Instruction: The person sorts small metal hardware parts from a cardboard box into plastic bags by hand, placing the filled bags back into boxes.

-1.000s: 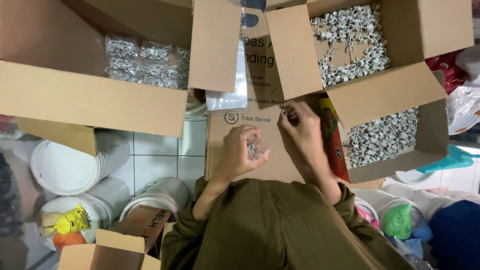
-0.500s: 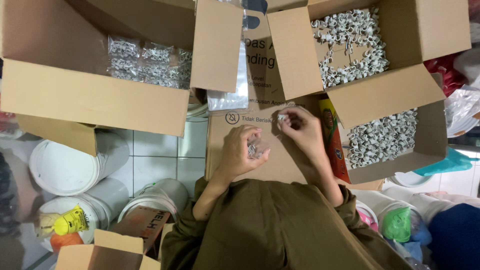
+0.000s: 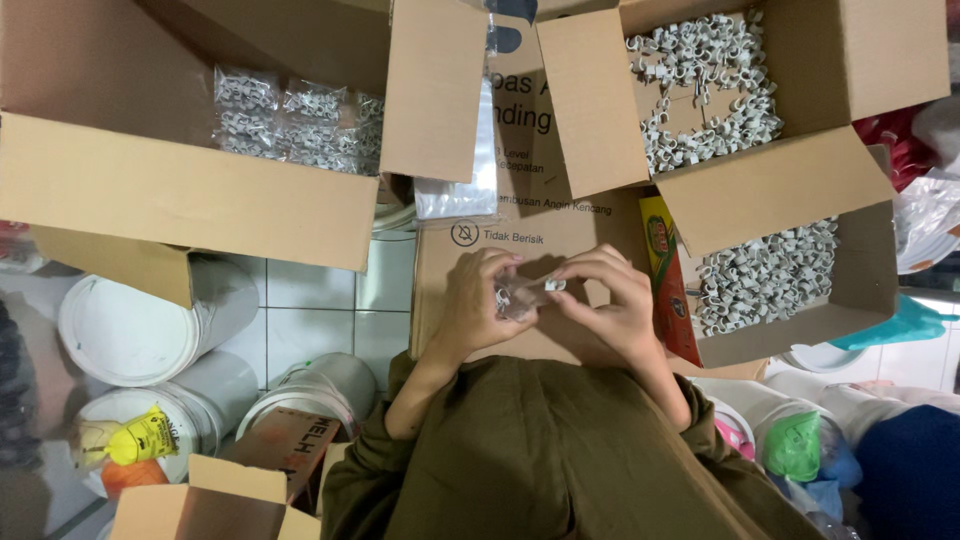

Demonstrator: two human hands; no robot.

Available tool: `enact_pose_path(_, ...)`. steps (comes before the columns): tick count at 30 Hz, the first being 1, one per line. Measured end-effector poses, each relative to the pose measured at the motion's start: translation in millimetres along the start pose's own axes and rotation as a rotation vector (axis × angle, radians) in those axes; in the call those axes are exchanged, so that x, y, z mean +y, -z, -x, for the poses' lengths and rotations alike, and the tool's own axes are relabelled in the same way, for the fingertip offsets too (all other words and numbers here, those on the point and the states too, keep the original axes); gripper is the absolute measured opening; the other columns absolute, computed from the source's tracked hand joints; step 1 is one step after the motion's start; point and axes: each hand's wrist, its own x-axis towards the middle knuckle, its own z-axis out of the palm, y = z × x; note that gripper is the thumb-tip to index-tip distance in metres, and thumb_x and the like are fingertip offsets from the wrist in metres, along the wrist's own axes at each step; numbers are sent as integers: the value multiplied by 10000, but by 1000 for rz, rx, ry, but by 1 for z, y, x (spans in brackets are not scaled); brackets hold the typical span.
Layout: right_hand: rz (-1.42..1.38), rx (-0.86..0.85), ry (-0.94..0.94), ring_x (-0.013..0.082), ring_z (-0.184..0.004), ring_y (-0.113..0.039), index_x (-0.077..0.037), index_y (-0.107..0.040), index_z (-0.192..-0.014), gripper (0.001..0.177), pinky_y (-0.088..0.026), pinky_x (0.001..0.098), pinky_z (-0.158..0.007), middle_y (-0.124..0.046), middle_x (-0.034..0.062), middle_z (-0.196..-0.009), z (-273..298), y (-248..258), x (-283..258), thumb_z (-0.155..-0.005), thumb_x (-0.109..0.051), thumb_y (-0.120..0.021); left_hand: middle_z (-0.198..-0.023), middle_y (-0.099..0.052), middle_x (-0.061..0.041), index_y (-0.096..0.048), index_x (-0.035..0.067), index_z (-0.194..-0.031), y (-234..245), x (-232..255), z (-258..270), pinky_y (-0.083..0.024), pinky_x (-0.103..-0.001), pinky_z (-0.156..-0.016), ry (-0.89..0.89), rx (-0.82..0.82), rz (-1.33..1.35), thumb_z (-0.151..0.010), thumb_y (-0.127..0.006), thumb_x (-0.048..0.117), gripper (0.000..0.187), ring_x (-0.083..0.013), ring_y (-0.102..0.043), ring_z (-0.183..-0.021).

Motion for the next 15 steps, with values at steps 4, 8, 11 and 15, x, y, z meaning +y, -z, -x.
enact_pose_path(4, 151, -71, 100, 175, -942, -689, -49, -760, -1011, 240, -493, 303, -816, -764, 50, -1014, -7, 4, -11, -795, -94, -856, -1118, -553, -103, -387, 99, -1386, -3, -2, 4, -466, -387, -852, 45, -16, 72, -646, -959, 278, 952, -233, -593, -966)
enact_pose_path(8, 185, -137, 91, 187, -932, -685, -60, -761, -997, 223, -481, 330, -822, -761, 47, -1007, -9, 9, -19, -797, -97, -853, -1149, -537, -117, -379, 100, -1393, -4, -6, 8, -474, -387, -855, 55, -31, 106, -642, -979, 287, 979, -243, -578, -980)
enact_pose_path(11, 174, -157, 128, 198, -924, -679, -52, -753, -998, 257, -471, 341, -822, -750, 49, -1007, -13, 11, -20, -779, -128, -865, -1127, -511, -123, -378, 95, -1385, -7, -9, 12, -476, -385, -842, 94, -51, 158, -616, -979, 285, 994, -246, -546, -981)
enact_pose_path(15, 142, -153, 117, 205, -939, -685, -51, -747, -1003, 256, -480, 345, -835, -746, 54, -1014, -15, 14, -27, -784, -127, -859, -1126, -502, -106, -414, 101, -1365, -9, -14, 18, -456, -389, -841, 107, -33, 122, -654, -942, 293, 906, -240, -521, -990)
